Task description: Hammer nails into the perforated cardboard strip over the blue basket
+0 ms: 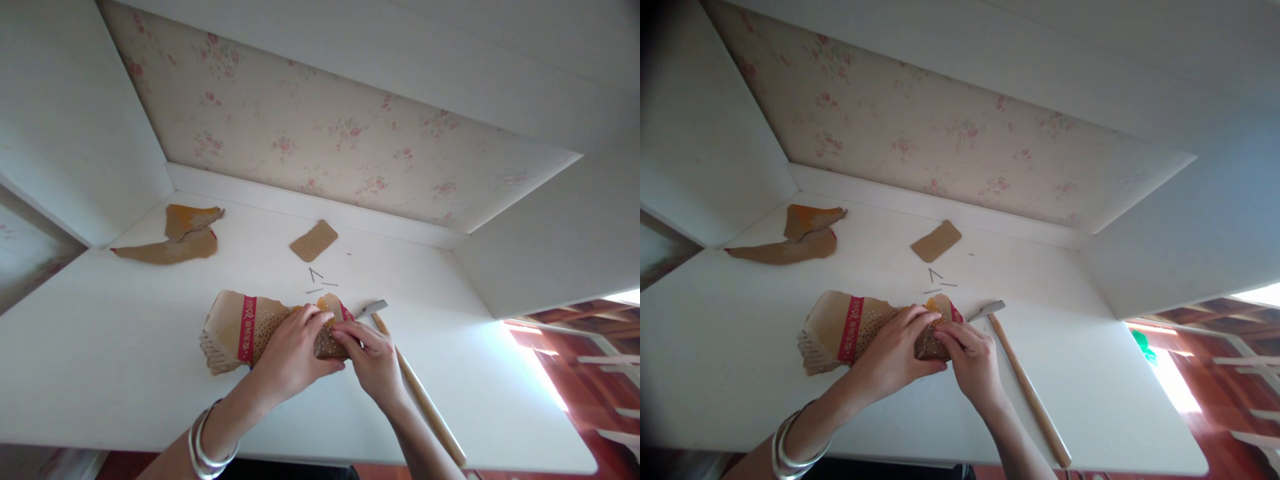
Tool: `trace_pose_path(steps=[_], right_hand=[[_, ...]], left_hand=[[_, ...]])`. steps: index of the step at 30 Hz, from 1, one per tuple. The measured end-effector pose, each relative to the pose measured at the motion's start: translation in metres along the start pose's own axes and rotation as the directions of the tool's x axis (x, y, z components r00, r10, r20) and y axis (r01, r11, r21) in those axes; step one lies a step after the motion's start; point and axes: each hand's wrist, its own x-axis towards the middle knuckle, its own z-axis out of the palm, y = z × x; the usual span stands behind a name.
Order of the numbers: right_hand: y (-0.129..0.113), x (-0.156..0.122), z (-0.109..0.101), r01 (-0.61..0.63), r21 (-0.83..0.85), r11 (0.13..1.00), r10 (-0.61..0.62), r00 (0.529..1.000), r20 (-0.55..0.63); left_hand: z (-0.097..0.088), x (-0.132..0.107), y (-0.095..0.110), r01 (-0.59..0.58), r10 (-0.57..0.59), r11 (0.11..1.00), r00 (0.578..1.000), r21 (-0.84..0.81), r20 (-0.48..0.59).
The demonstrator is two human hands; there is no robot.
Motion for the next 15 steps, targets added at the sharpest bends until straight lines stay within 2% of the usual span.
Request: trace_pose_path(steps=[9,12,15], right_hand=[[-0.0026,0.0013,0.001,-0.011,0.004,1.0,0.011,0.999,0.034],[-0.0049,0.0021,0.0023,-0.177,0.043,0.983,0.177,0.984,0.003],[-0.0066,0.0034,0.003,-0.341,0.089,0.936,0.343,0.939,-0.003]], left_hand=[[-0.0036,0.0018,-0.0036,-0.037,0.034,0.984,0.999,-0.176,-0.021],[-0.0018,0.0019,-0.0052,-0.061,0.049,0.971,0.997,-0.232,-0.058],[-0.0021,0.0009,-0.0042,-0.079,0.059,0.956,0.995,-0.282,-0.079]])
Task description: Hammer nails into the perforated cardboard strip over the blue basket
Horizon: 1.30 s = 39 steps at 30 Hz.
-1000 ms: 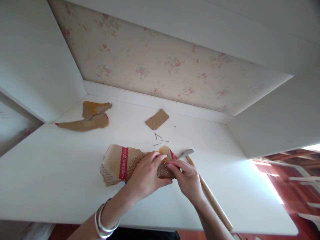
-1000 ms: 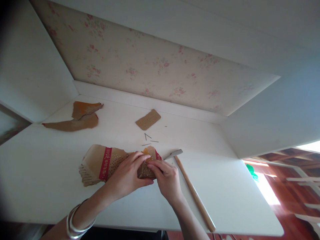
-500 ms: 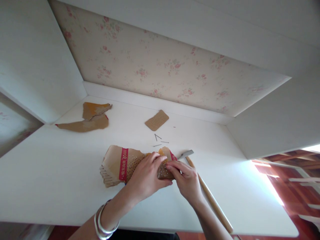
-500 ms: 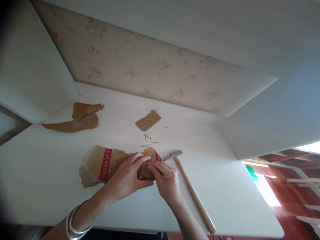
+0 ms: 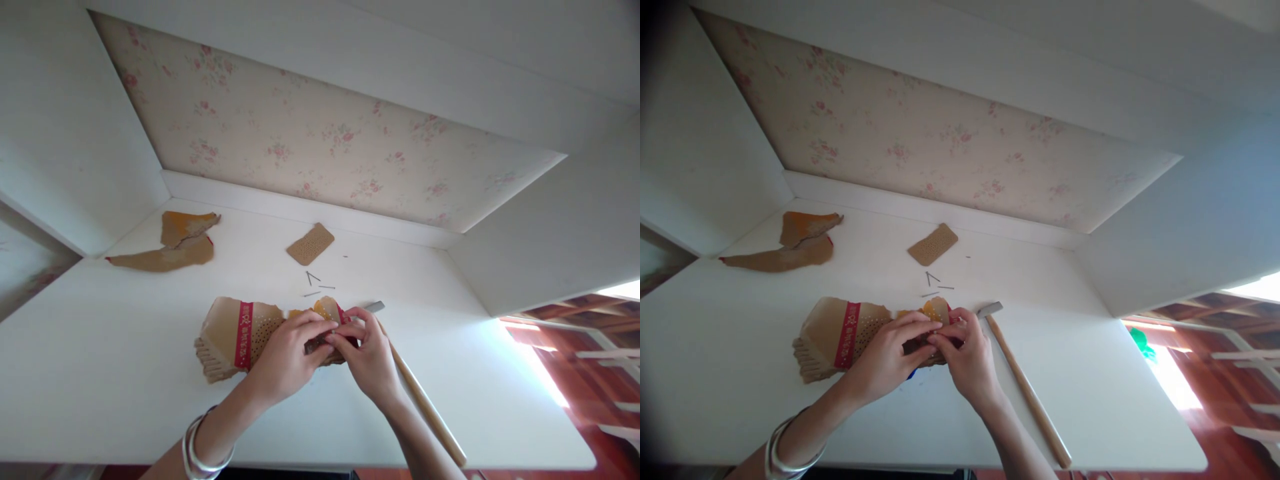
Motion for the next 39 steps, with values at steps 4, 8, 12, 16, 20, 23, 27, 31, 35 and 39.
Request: trace_pose_path(steps=[4,8,12,16,20,23,27,31,35,39], right_hand=[[0.003,0.0,0.0,-0.01,0.024,1.0,0.009,1.0,0.015],[0.007,-0.001,-0.001,0.034,0.031,0.999,-0.036,0.997,0.063],[0.005,-0.001,-0.003,0.104,0.039,0.994,-0.108,0.988,0.111],[0.002,-0.001,-0.007,0.103,0.049,0.994,-0.109,0.983,0.149],[0.003,0.0,-0.01,0.118,0.084,0.989,-0.132,0.974,0.186],[0.006,0.0,-0.013,0.144,0.115,0.983,-0.168,0.957,0.237],[0.008,0.0,-0.016,0.1,0.282,0.954,-0.15,0.975,0.161],[0.008,0.001,-0.018,-0.027,0.315,0.949,-0.001,0.996,0.089],[0.019,0.005,-0.021,-0.022,0.158,0.987,0.025,1.0,-0.019],[0.045,0.0,-0.037,-0.031,-0.137,0.99,0.006,0.984,-0.176]], left_hand=[[-0.002,0.001,0.002,-0.002,0.002,1.0,1.0,-0.028,-0.011],[-0.001,0.003,0.002,-0.035,0.034,0.997,0.999,-0.07,-0.012],[0.0,0.004,0.004,-0.057,0.057,0.996,0.998,-0.071,-0.012],[0.001,0.002,0.006,-0.065,0.065,0.996,0.998,-0.058,-0.01],[0.003,0.002,0.003,-0.074,0.074,0.996,0.997,-0.042,-0.015],[0.004,0.003,-0.002,-0.079,0.077,0.996,0.996,-0.04,-0.054],[0.006,0.004,-0.008,-0.083,0.083,0.997,0.993,-0.002,-0.083],[0.006,0.004,-0.011,-0.078,0.082,0.996,0.992,0.042,-0.092],[0.006,0.002,-0.012,-0.081,0.085,0.995,0.993,0.059,-0.077],[0.006,0.002,-0.01,-0.077,0.081,0.995,0.995,0.064,-0.053]])
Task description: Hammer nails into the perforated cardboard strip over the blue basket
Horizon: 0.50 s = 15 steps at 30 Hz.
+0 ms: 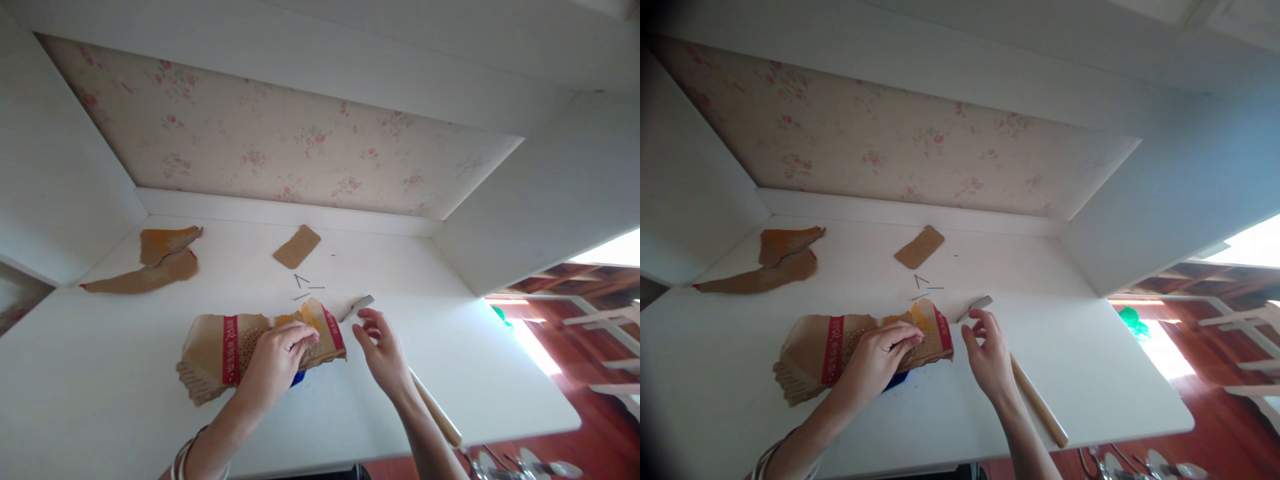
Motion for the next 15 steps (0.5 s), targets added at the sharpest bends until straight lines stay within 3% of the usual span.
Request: trace_pose_path(steps=[5,10,13,14,15], right_hand=[[0.046,-0.014,-0.023,-0.026,-0.379,0.925,-0.016,0.994,-0.109],[0.06,-0.026,-0.024,-0.029,-0.515,0.857,-0.026,0.995,-0.1],[0.037,-0.028,-0.016,-0.003,-0.424,0.906,-0.09,0.976,-0.199],[0.026,-0.027,-0.012,0.017,-0.285,0.958,-0.082,0.973,-0.215],[0.014,-0.026,-0.008,-0.025,-0.094,0.995,0.01,0.987,-0.159]], left_hand=[[-0.002,0.001,0.003,0.014,-0.014,1.0,1.0,-0.008,-0.004],[-0.004,0.001,0.004,0.053,-0.051,0.998,0.996,0.023,-0.073],[-0.005,0.001,0.006,0.074,-0.069,0.996,0.994,0.05,-0.086],[-0.006,0.001,0.007,0.077,-0.072,0.996,0.993,0.055,-0.089],[-0.006,0.001,0.008,0.08,-0.075,0.995,0.993,0.059,-0.093]])
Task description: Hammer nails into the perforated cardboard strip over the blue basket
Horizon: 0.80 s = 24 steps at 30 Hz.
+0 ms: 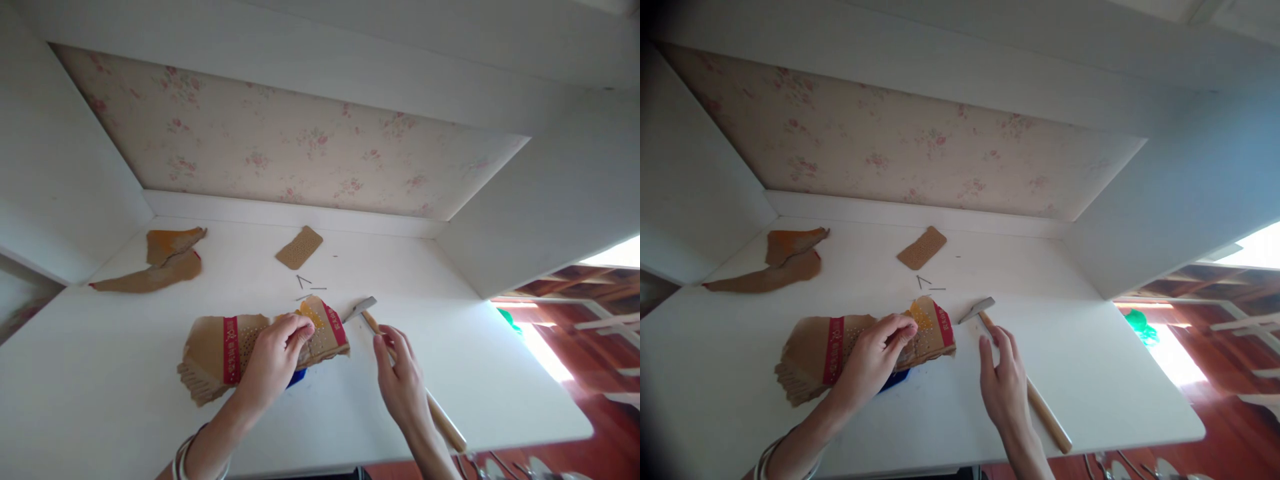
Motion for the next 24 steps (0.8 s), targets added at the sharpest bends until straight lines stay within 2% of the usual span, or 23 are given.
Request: trace_pose_path(steps=[1,2,3,4,6,10,15,18,24], right_hand=[[-0.012,0.001,0.003,-0.122,0.182,0.976,0.095,0.984,0.151],[-0.024,0.003,0.006,-0.26,0.349,0.9,0.142,0.933,0.33],[-0.034,0.005,0.009,-0.38,0.45,0.808,0.137,0.865,0.483],[-0.043,0.007,0.011,-0.398,0.474,0.786,0.112,0.844,0.524],[-0.055,0.01,0.014,-0.406,0.518,0.753,0.078,0.837,0.542],[-0.068,0.008,0.011,-0.377,0.59,0.714,0.039,0.863,0.504],[-0.08,-0.009,0.018,-0.439,0.657,0.612,0.023,0.841,0.54],[-0.08,-0.018,0.032,-0.457,0.622,0.635,0.063,0.834,0.548],[-0.064,-0.025,0.054,-0.478,0.576,0.664,0.144,0.837,0.528]], left_hand=[[0.0,0.0,0.001,0.004,-0.004,1.0,1.0,0.004,-0.004],[-0.001,0.0,0.001,0.009,-0.009,1.0,1.0,0.008,-0.008],[-0.001,0.001,0.002,0.014,-0.014,1.0,1.0,0.009,-0.01],[-0.002,0.001,0.003,0.016,-0.016,1.0,1.0,0.008,-0.011],[-0.005,0.0,0.006,0.009,-0.009,1.0,1.0,-0.002,-0.019],[-0.018,-0.003,0.021,-0.067,0.066,0.998,0.995,-0.006,-0.078],[-0.04,-0.01,0.033,-0.128,0.135,0.989,0.985,0.071,-0.104],[-0.043,-0.016,0.022,-0.081,0.09,0.99,0.993,0.119,-0.073],[-0.027,-0.024,-0.006,-0.039,0.036,0.982,0.999,0.183,0.019]])
